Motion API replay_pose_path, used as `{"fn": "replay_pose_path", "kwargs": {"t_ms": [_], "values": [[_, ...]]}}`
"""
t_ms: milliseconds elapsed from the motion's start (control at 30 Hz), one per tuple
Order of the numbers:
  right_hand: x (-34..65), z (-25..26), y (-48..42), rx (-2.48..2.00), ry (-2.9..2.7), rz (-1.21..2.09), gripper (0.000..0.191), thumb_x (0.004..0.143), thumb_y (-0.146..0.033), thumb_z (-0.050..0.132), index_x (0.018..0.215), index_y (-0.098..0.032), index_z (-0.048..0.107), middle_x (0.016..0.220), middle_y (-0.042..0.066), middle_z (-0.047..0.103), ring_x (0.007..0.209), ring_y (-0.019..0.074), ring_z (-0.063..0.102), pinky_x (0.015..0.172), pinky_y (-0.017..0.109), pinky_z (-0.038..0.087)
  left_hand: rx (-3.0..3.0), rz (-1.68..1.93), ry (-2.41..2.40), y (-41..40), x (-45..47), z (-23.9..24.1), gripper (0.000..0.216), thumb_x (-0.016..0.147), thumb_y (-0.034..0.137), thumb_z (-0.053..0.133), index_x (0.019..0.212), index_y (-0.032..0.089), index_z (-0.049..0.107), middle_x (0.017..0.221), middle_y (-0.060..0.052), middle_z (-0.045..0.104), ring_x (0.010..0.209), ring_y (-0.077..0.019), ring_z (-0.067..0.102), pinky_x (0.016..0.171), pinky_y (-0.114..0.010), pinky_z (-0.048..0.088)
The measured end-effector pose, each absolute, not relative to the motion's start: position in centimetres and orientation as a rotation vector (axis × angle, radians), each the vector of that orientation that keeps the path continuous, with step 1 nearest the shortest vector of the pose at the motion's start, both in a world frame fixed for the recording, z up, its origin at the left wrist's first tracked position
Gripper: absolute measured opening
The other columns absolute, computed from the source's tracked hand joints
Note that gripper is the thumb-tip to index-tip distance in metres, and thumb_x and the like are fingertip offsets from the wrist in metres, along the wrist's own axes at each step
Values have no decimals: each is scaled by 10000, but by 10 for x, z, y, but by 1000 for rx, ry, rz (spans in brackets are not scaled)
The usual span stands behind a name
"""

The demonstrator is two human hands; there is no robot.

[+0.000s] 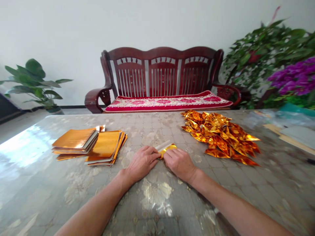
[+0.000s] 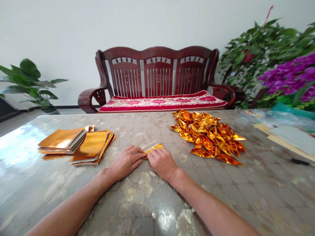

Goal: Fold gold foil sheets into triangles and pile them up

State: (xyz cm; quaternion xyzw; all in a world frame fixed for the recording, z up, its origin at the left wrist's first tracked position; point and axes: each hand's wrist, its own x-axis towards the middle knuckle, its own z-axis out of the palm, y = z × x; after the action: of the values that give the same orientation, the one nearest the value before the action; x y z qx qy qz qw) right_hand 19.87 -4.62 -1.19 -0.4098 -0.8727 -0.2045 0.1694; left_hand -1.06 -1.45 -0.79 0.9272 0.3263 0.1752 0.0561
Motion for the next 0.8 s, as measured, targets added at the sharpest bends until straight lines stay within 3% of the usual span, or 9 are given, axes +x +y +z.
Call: {"fn": "replay_pose_path", "kwargs": {"t_ms": [100,300,400,600,800], "values": [[201,-11,-45,-1196,-2479,-545,166,921,-123,550,782,-180,620,757,37,635,719,181,550,662,325,340,2829,540,1018,-15,-7,-12,228,977,296,543,1149,276,693,1055,-18,676,958,-181,586,884,-298,469],[207,-6,-49,-1286,-2503,-399,118,911,-147,548,817,-181,612,820,50,649,791,193,561,696,315,362,2936,516,1190,-23,11,-14,292,1008,308,469,862,214,703,845,-29,660,820,-180,593,731,-285,457],[207,-5,-53,-1347,-2439,-270,24,899,-203,601,898,-181,610,900,59,652,879,214,563,740,317,385,2926,564,1207,-25,17,-15,293,1002,297,481,808,201,678,804,-24,647,783,-172,597,709,-277,451],[207,-11,-52,-1350,-2352,-158,123,944,-260,602,841,-198,624,871,53,648,883,214,568,773,322,415,2663,723,1087,-20,9,-18,142,929,182,578,909,231,710,882,-2,691,869,-158,632,799,-263,474],[208,-12,-50,-1331,-2325,-93,55,922,-193,608,877,-198,639,892,53,638,887,215,561,780,334,439,2479,897,997,-17,-9,-23,322,823,43,574,1028,245,720,1099,-23,667,1035,-164,616,923,-285,487]]}}
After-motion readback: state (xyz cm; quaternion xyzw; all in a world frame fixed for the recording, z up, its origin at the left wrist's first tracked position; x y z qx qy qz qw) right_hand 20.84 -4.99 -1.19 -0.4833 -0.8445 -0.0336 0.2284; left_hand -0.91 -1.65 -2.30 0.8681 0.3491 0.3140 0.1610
